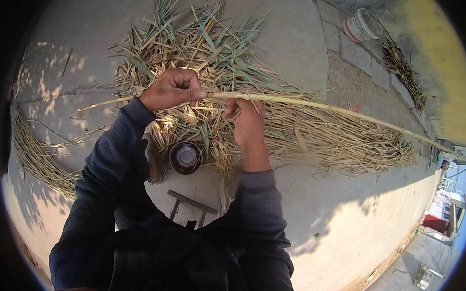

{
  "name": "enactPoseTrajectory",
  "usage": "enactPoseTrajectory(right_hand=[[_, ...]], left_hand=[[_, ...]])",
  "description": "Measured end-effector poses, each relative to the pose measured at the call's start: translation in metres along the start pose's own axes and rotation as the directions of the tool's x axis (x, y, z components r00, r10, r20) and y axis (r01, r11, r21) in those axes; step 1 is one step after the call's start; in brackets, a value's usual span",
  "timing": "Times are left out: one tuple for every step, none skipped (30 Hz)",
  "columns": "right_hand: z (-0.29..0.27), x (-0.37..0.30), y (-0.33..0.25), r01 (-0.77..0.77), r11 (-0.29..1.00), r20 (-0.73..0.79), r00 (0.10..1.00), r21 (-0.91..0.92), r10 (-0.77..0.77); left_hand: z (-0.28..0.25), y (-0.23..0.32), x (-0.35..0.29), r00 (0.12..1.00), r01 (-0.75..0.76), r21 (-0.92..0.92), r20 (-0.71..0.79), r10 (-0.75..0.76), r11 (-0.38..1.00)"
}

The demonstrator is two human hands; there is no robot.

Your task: The person sits on a low stool and repeatedly strips dried plant stalks by hand, separating the fibrous strands from the leaves. The separated material is placed into piles on the ground.

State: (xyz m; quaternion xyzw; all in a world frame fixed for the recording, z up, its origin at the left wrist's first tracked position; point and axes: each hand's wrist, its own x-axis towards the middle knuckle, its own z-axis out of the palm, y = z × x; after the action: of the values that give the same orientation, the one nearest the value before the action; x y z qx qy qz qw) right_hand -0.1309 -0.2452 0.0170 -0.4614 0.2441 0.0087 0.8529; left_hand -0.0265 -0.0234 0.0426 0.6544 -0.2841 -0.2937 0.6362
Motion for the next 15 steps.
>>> enactPoseTrajectory(right_hand=[[0.001,0.001,0.002,0.008,0.992,0.052,0.999,-0.123,-0.001],[0.002,0.003,0.002,-0.024,0.962,0.026,0.999,-0.271,0.032],[0.002,0.003,0.002,-0.042,0.91,0.022,0.998,-0.413,0.056],[0.002,0.004,-0.002,0.0,0.751,0.027,0.999,-0.66,0.024],[0.0,0.004,-0.009,0.078,0.739,0.051,0.997,-0.669,-0.058],[-0.004,0.001,-0.015,0.15,0.723,0.073,0.988,-0.674,-0.137],[-0.008,-0.002,-0.023,0.232,0.709,0.107,0.97,-0.666,-0.217],[-0.013,-0.005,-0.031,0.265,0.837,0.119,0.964,-0.479,-0.238],[-0.019,-0.008,-0.04,0.329,0.916,0.209,0.936,-0.23,-0.284],[-0.026,-0.008,-0.049,0.329,0.929,0.153,0.94,-0.17,-0.305],[-0.032,-0.007,-0.057,0.36,0.929,0.165,0.925,-0.087,-0.343],[-0.036,-0.007,-0.062,0.389,0.921,0.168,0.908,0.0,-0.384],[-0.04,-0.006,-0.064,0.396,0.917,0.132,0.912,-0.052,-0.387],[-0.041,-0.004,-0.064,0.405,0.909,0.091,0.913,-0.102,-0.397],[-0.042,-0.003,-0.063,0.381,0.906,-0.029,0.919,-0.182,-0.392]], left_hand=[[-0.001,0.001,0.0,1.0,-0.026,0.004,0.005,0.026,1.0],[-0.001,0.001,0.0,1.0,-0.007,0.027,-0.017,0.008,1.0],[-0.002,0.001,0.0,0.999,-0.018,0.044,-0.033,0.019,0.999],[-0.004,0.001,0.0,0.998,-0.022,0.069,-0.056,0.026,0.997],[-0.007,0.001,0.0,0.998,-0.03,0.095,-0.056,0.035,0.995],[-0.008,-0.001,0.0,0.998,-0.027,0.126,-0.057,0.034,0.992],[-0.011,-0.002,-0.001,0.998,-0.004,0.166,-0.064,0.015,0.986],[-0.013,-0.003,-0.001,0.998,-0.019,0.188,-0.05,0.029,0.982],[-0.016,-0.005,-0.002,0.999,-0.008,0.216,-0.038,0.017,0.976],[-0.019,-0.006,-0.003,1.0,0.002,0.244,-0.026,0.005,0.97],[-0.021,-0.007,-0.003,1.0,-0.025,0.253,-0.001,0.026,0.967],[-0.022,-0.008,-0.004,1.0,0.018,0.3,-0.015,-0.014,0.954],[-0.021,-0.01,-0.004,1.0,0.023,0.328,-0.013,-0.02,0.945],[-0.02,-0.011,-0.003,0.998,0.06,0.372,-0.03,-0.052,0.926],[-0.016,-0.013,-0.002,1.0,0.0,0.313,-0.019,0.006,0.95]])
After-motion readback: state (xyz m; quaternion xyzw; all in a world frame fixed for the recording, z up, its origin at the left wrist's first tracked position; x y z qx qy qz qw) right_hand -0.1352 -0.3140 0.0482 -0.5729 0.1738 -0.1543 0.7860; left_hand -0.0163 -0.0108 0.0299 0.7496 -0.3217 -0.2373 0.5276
